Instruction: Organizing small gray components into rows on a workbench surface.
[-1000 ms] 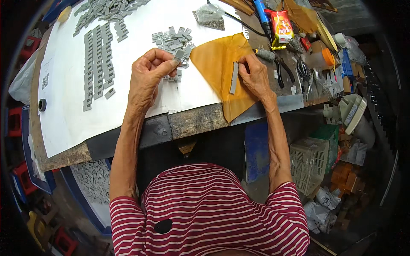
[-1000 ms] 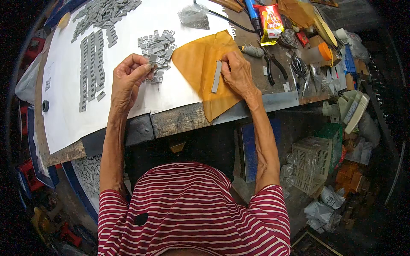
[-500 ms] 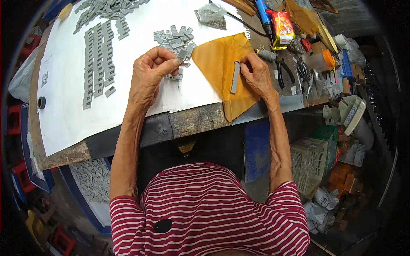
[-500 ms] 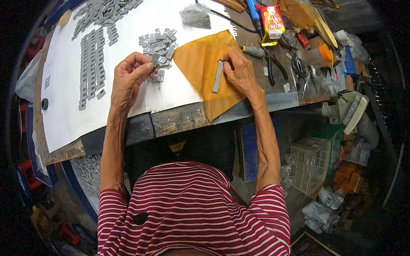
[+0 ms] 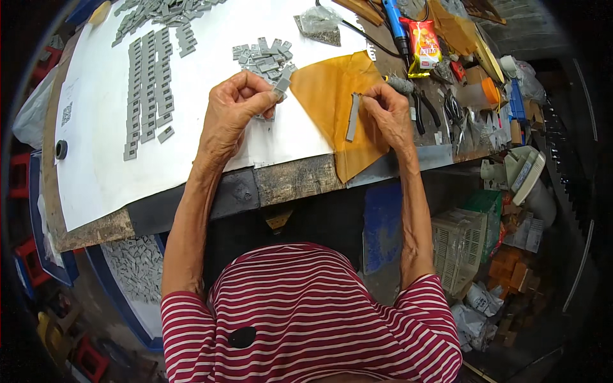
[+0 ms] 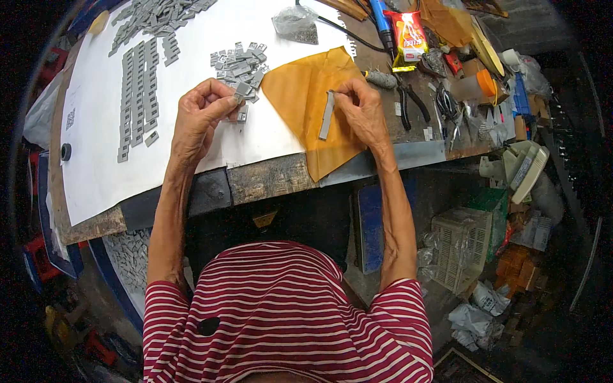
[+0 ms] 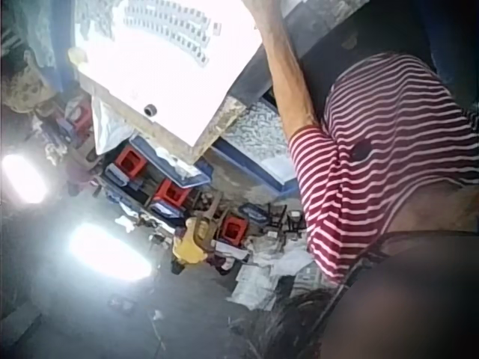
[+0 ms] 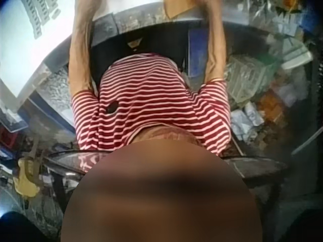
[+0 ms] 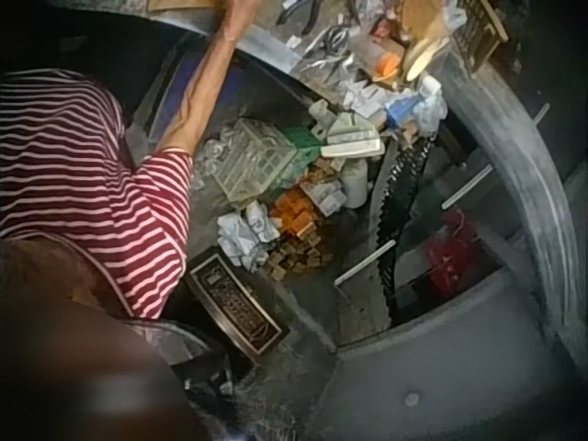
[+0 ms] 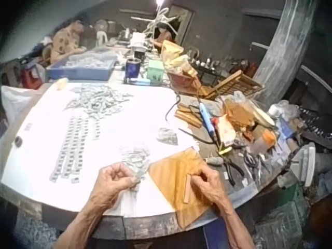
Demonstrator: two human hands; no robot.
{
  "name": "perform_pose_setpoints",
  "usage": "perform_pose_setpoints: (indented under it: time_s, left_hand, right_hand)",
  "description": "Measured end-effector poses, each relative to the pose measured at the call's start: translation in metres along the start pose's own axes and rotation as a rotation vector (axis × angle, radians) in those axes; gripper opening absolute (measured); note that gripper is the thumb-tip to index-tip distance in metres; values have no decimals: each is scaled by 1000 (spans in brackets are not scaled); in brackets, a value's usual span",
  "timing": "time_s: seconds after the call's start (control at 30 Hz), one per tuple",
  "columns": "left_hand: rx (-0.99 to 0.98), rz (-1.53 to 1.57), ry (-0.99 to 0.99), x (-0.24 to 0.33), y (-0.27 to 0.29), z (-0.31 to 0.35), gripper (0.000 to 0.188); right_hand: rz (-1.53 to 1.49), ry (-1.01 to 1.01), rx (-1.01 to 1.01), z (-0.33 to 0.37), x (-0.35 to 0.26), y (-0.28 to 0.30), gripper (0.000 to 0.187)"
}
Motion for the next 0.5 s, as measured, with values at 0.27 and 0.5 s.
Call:
perform_pose_setpoints:
  time_s: [0.27,0.5]
  left_hand:
    - [-30,50,80,-8,-4,1,10]
    - [-85,82,171,-17,-3,1,9]
  right_hand:
    - [-635,-305,-224,11,-33,-23,9]
    - [-748,-384,-303,9,-60,-41,7]
Point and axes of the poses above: each hand's wrist, its own z-axis away from the middle knuckle, its own y-axis out of the back of the hand, x = y × z, the point moved 6 cm from there along -z, towards the middle knuckle, and after that the axes turned 9 degrees about z, right-handed, at the moved point
